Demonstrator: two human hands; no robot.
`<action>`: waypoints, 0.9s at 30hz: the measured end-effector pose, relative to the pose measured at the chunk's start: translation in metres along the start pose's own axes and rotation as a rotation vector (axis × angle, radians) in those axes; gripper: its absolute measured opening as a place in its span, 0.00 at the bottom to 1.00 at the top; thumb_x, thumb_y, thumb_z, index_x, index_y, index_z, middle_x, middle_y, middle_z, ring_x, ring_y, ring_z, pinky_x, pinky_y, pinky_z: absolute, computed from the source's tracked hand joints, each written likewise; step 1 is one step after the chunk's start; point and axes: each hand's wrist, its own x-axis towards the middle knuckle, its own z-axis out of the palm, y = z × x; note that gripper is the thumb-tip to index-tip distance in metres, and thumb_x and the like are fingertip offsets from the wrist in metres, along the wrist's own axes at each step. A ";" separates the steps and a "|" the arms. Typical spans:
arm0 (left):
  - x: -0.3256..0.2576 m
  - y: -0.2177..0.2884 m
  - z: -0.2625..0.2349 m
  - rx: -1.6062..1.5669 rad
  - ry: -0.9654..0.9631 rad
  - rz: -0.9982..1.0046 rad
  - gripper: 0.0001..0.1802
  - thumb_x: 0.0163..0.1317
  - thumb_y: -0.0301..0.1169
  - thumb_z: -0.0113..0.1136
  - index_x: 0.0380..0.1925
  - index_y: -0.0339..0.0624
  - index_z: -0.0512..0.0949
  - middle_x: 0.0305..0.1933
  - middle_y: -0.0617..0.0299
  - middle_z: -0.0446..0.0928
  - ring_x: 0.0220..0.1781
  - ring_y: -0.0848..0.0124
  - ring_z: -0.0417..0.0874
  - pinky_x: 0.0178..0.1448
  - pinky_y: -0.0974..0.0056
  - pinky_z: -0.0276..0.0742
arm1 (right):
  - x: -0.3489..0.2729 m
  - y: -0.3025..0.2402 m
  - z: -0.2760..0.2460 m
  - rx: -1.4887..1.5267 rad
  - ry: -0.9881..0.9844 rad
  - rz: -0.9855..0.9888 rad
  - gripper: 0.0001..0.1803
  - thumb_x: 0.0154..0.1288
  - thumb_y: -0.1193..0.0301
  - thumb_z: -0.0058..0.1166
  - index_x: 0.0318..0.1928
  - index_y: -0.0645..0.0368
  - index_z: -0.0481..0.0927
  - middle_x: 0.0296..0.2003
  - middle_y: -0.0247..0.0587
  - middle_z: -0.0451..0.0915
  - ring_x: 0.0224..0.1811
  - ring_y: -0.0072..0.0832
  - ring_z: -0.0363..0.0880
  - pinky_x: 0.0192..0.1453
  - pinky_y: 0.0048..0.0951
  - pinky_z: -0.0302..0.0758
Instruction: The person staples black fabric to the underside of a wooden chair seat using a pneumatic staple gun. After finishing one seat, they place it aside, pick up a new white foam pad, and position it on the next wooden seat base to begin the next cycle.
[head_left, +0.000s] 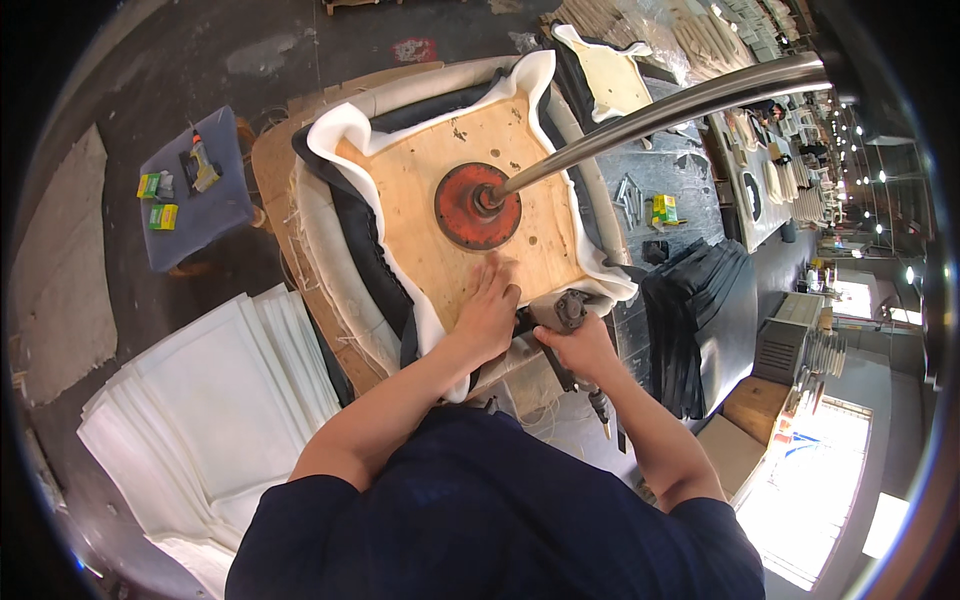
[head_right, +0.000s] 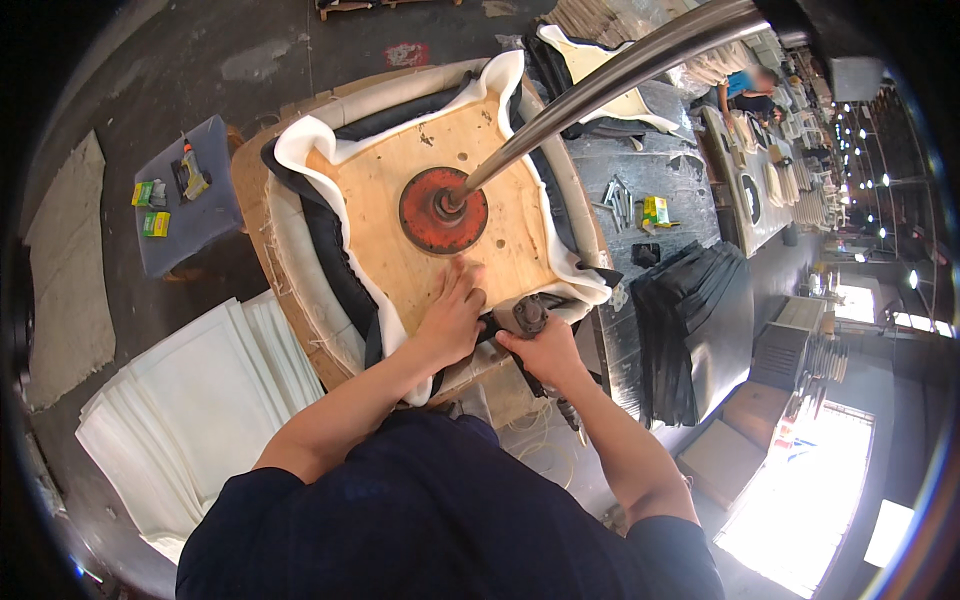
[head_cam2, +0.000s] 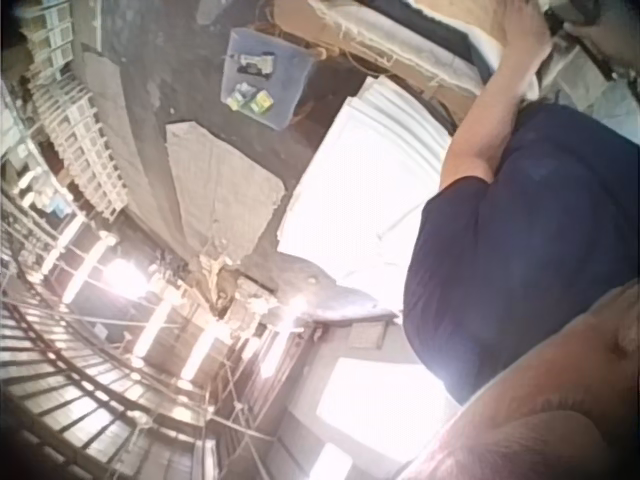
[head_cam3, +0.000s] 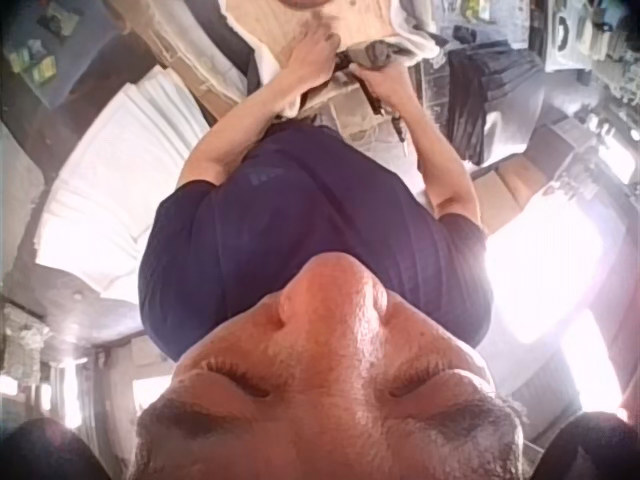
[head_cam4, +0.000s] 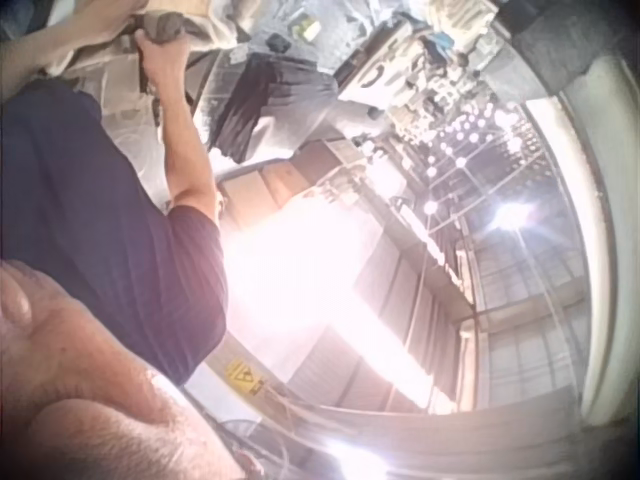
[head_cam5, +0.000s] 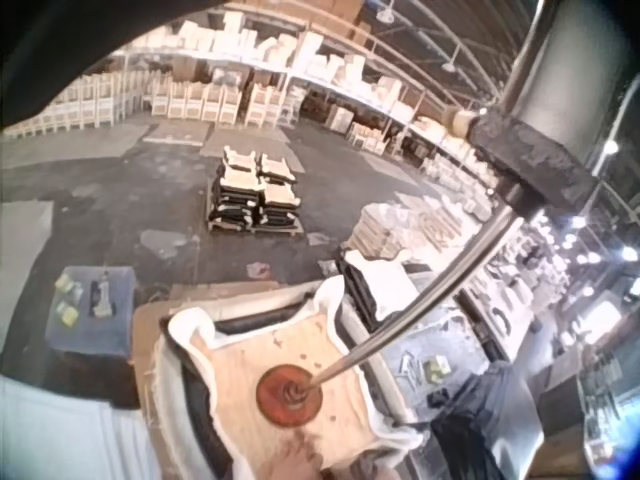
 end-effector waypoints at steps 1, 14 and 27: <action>-0.008 0.005 -0.007 -0.017 -0.009 -0.033 0.32 0.65 0.38 0.77 0.65 0.36 0.78 0.88 0.49 0.57 0.95 0.40 0.44 0.94 0.32 0.40 | 0.000 0.001 -0.001 0.017 -0.008 0.006 0.21 0.69 0.60 0.79 0.48 0.64 0.88 0.25 0.34 0.86 0.19 0.21 0.80 0.26 0.31 0.77; -0.016 0.011 -0.007 0.013 0.002 -0.122 0.54 0.65 0.40 0.76 0.86 0.40 0.59 0.95 0.50 0.47 0.97 0.49 0.37 0.97 0.42 0.32 | -0.008 0.001 0.011 0.029 -0.035 0.018 0.22 0.68 0.59 0.78 0.49 0.65 0.90 0.25 0.34 0.86 0.19 0.21 0.80 0.26 0.31 0.77; -0.024 -0.001 -0.039 -0.039 -0.039 -0.193 0.59 0.61 0.37 0.80 0.88 0.40 0.56 0.95 0.54 0.48 0.97 0.47 0.41 0.97 0.42 0.35 | -0.012 0.006 0.012 0.138 -0.095 0.054 0.19 0.70 0.60 0.79 0.45 0.65 0.88 0.23 0.35 0.84 0.18 0.22 0.79 0.24 0.31 0.75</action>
